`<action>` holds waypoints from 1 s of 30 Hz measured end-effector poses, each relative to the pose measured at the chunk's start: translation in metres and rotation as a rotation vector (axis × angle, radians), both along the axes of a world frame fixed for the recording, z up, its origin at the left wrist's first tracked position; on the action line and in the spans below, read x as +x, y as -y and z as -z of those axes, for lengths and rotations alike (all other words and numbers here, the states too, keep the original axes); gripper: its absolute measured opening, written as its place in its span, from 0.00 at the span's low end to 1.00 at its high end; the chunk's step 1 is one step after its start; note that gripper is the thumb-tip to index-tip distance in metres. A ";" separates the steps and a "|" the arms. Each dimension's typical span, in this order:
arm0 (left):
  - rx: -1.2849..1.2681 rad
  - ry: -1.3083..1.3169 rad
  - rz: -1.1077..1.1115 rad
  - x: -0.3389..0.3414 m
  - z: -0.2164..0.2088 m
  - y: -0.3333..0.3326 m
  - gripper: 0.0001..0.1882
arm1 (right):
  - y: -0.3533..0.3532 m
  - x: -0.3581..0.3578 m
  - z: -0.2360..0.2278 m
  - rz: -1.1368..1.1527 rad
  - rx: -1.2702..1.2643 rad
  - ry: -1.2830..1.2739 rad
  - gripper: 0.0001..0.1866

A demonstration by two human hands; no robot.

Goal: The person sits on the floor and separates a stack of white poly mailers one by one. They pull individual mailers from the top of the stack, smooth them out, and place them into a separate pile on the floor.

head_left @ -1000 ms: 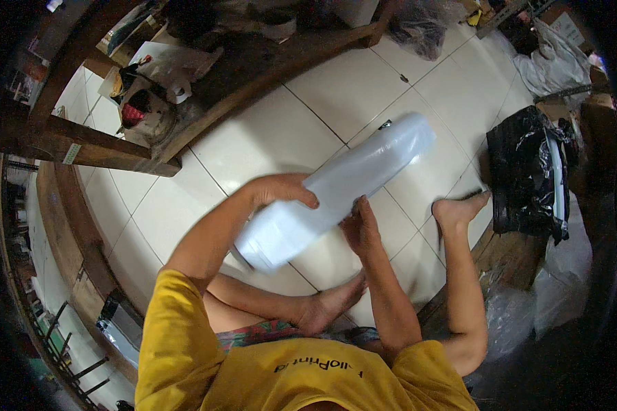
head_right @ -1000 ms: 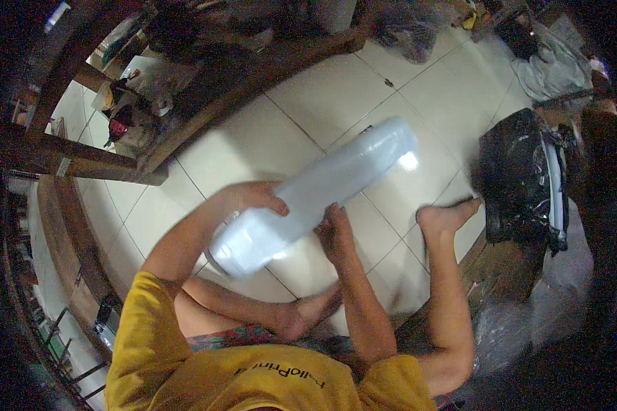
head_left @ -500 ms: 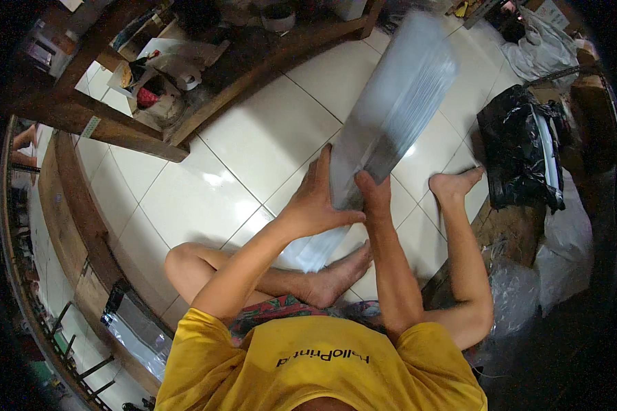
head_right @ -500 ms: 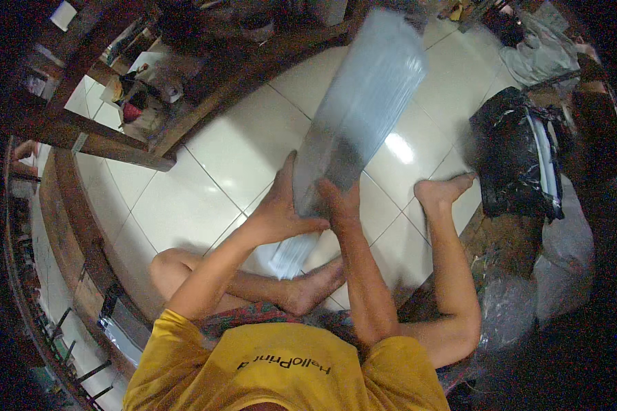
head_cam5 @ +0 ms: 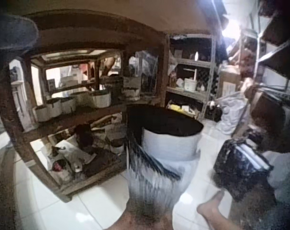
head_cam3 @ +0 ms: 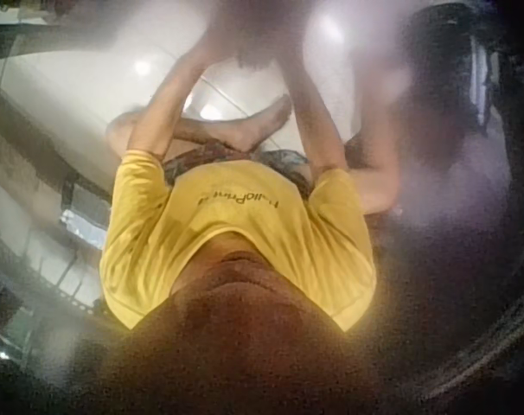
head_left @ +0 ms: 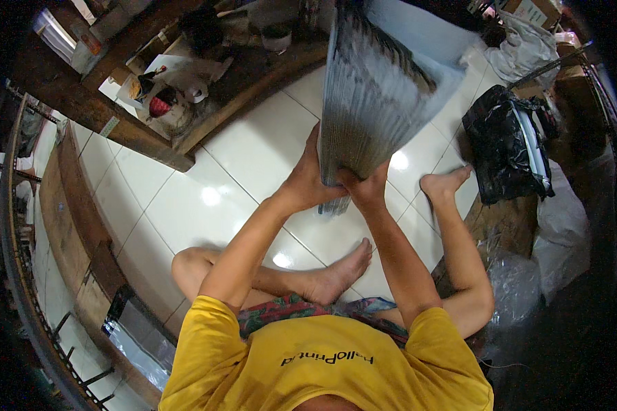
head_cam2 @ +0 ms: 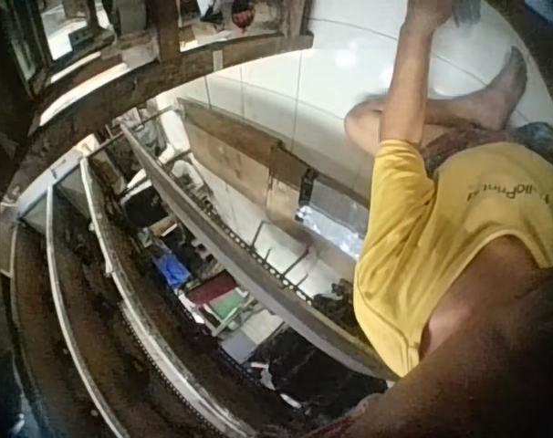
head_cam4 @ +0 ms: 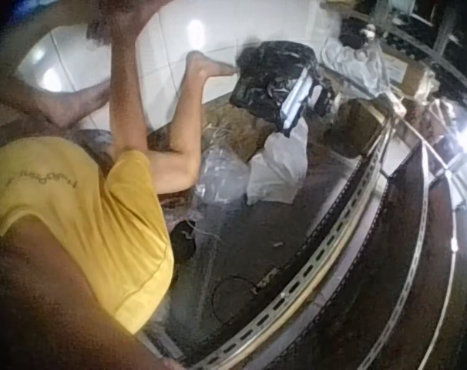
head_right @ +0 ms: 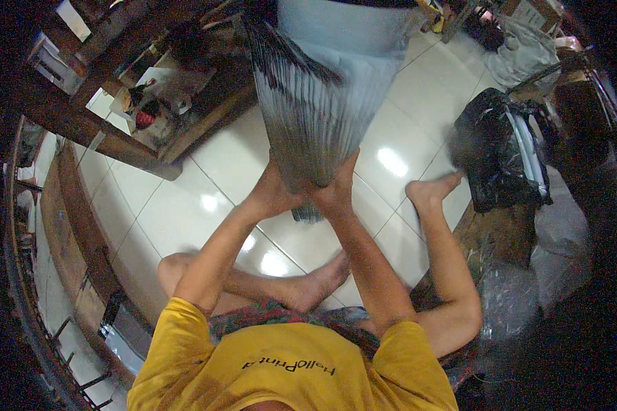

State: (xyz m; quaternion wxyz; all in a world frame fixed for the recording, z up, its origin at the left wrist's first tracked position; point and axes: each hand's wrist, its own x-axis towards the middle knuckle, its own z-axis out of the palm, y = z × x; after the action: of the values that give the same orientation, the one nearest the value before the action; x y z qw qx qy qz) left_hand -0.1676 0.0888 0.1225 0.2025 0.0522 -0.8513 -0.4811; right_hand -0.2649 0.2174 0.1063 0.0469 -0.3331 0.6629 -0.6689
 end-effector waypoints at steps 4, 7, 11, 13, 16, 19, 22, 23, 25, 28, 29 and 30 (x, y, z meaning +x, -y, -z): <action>-0.017 0.018 -0.024 0.007 -0.001 -0.007 0.75 | -0.014 0.008 -0.005 -0.086 0.038 0.065 0.54; -0.008 -0.050 -0.086 0.011 -0.004 -0.014 0.75 | -0.029 0.008 -0.019 -0.197 0.080 0.158 0.70; 0.025 -0.078 -0.212 0.030 -0.013 -0.036 0.77 | -0.052 0.000 -0.017 -0.303 0.060 0.223 0.75; 0.038 -0.105 -0.246 0.035 -0.008 -0.042 0.78 | -0.058 0.000 -0.019 -0.329 0.144 0.231 0.76; 0.025 -0.125 -0.300 0.039 0.001 -0.049 0.79 | -0.060 0.003 -0.030 -0.347 0.258 0.236 0.77; 0.023 -0.155 -0.340 0.052 0.003 -0.057 0.79 | -0.062 0.004 -0.041 -0.356 0.380 0.223 0.77; 0.057 -0.211 -0.368 0.066 -0.003 -0.081 0.78 | -0.072 -0.002 -0.042 -0.361 0.401 0.200 0.75; 0.071 -0.249 -0.391 0.065 -0.001 -0.090 0.78 | -0.076 -0.003 -0.048 -0.376 0.428 0.134 0.75; 0.103 -0.324 -0.447 0.057 0.000 -0.103 0.78 | -0.078 0.003 -0.072 -0.408 0.478 0.002 0.74; 0.054 -0.261 -0.498 0.055 0.000 -0.106 0.79 | -0.081 -0.001 -0.073 -0.469 0.288 0.054 0.73; 0.069 -0.255 -0.493 0.054 0.000 -0.104 0.79 | -0.082 -0.004 -0.072 -0.482 0.208 0.058 0.73; 0.064 -0.243 -0.495 0.055 -0.006 -0.102 0.76 | -0.074 -0.004 -0.077 -0.467 0.136 0.008 0.73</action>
State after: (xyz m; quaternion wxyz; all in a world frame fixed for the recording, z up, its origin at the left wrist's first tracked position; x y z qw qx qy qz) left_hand -0.1130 0.1909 0.1287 0.4126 0.2068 -0.7665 -0.4466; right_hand -0.2694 0.2919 0.1832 0.2250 -0.4709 0.6111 -0.5951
